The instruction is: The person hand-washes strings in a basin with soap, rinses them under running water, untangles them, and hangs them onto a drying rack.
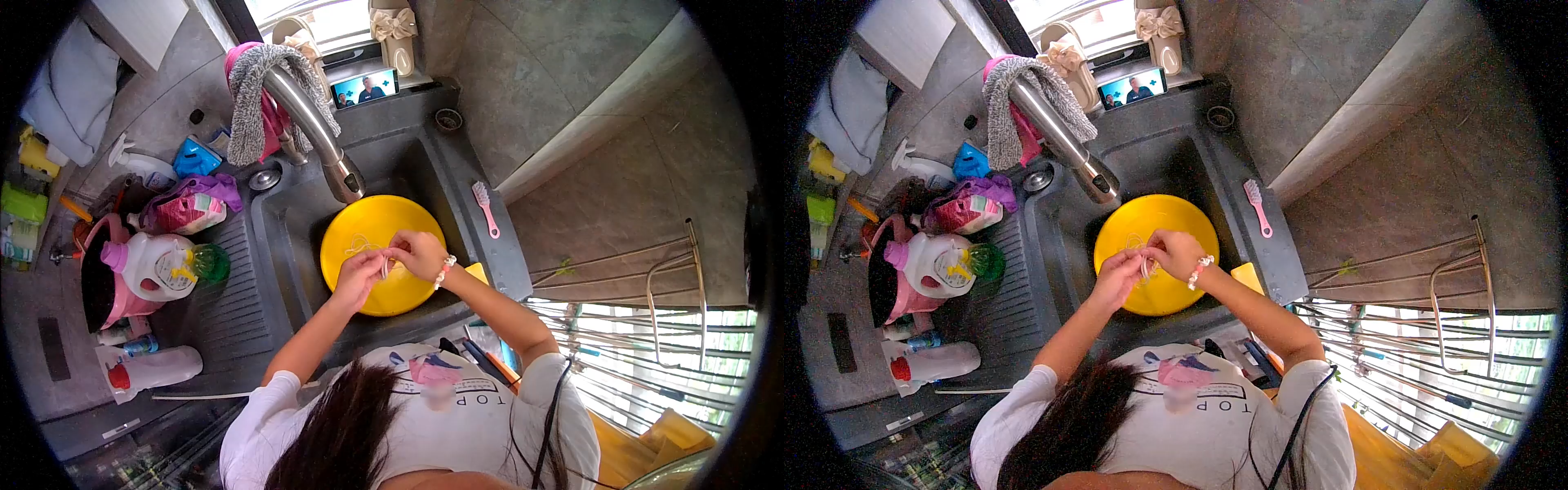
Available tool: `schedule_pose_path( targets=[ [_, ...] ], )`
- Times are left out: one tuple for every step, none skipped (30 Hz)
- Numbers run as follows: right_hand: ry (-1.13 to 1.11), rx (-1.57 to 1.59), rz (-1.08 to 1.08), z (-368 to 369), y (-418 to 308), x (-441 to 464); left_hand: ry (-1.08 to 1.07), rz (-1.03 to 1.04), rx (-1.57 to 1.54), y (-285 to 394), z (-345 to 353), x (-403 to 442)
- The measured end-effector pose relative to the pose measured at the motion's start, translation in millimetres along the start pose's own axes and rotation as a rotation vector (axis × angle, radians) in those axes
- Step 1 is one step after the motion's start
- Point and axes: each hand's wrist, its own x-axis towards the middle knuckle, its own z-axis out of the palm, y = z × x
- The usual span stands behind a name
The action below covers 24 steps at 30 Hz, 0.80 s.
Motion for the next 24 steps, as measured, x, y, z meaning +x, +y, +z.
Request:
schedule_pose_path(
  targets=[
    [0.000, 0.001, 0.000, -1, 0, 1, -0.001, 0.054, 0.039, 0, 2, -2],
    [-0.009, 0.015, 0.005, -2, 1, 3, -0.001, 0.108, 0.078, 0, 4, -3],
    [-0.019, 0.029, 0.010, -2, 1, 3, 0.000, 0.108, 0.079, -1, 2, -2],
    [-0.020, 0.030, 0.010, -1, 1, 3, 0.030, 0.123, 0.117, -3, 0, 0],
    [-0.014, 0.029, 0.005, 1, 2, 4, 0.061, 0.137, 0.155, -4, -2, 1],
    [-0.009, 0.028, 0.001, 2, 3, 4, 0.061, 0.137, 0.155, -4, -1, 0],
    [-0.008, 0.028, 0.001, 4, 4, 4, 0.079, 0.122, 0.157, -3, 0, -1],
    [0.008, 0.072, 0.019, 5, 6, 5, 0.096, 0.106, 0.158, -3, 1, -1],
    [0.025, 0.116, 0.036, 6, 6, 4, 0.096, 0.106, 0.158, -2, 2, -1],
    [0.025, 0.116, 0.037, 7, 5, 4, 0.096, 0.131, 0.172, -2, 3, 0],
    [0.047, 0.166, 0.095, 9, 4, 3, 0.098, 0.156, 0.185, -3, 3, 0],
    [0.070, 0.216, 0.152, 10, 3, 3, 0.098, 0.156, 0.184, -4, 3, 1],
    [0.070, 0.216, 0.152, 13, 6, 2, 0.103, 0.198, 0.196, -5, 3, 2],
    [0.052, 0.300, 0.157, 17, 12, 2, 0.109, 0.241, 0.207, -6, 3, 2],
    [0.033, 0.385, 0.162, 21, 18, 1, 0.109, 0.240, 0.206, -6, 3, 3],
    [0.033, 0.385, 0.162, 25, 23, 1, 0.121, 0.250, 0.221, -6, 3, 3],
    [0.029, 0.517, 0.154, 30, 27, -1, 0.133, 0.260, 0.235, -7, 3, 3],
    [0.026, 0.649, 0.146, 32, 26, -2, 0.133, 0.260, 0.235, -7, 5, 3],
    [0.026, 0.650, 0.147, 33, 26, -3, 0.150, 0.261, 0.238, -7, 7, 3],
    [0.061, 0.644, 0.126, 34, 25, -4, 0.165, 0.261, 0.242, -7, 9, 3],
    [0.097, 0.638, 0.105, 35, 22, -4, 0.165, 0.260, 0.242, -7, 8, 3],
    [0.097, 0.638, 0.105, 35, 21, -5, 0.146, 0.280, 0.270, -8, 8, 4],
    [0.168, 0.557, 0.093, 35, 20, -5, 0.128, 0.299, 0.297, -8, 7, 5],
    [0.236, 0.477, 0.082, 36, 19, -4, 0.129, 0.299, 0.298, -8, 7, 7]
  ],
)
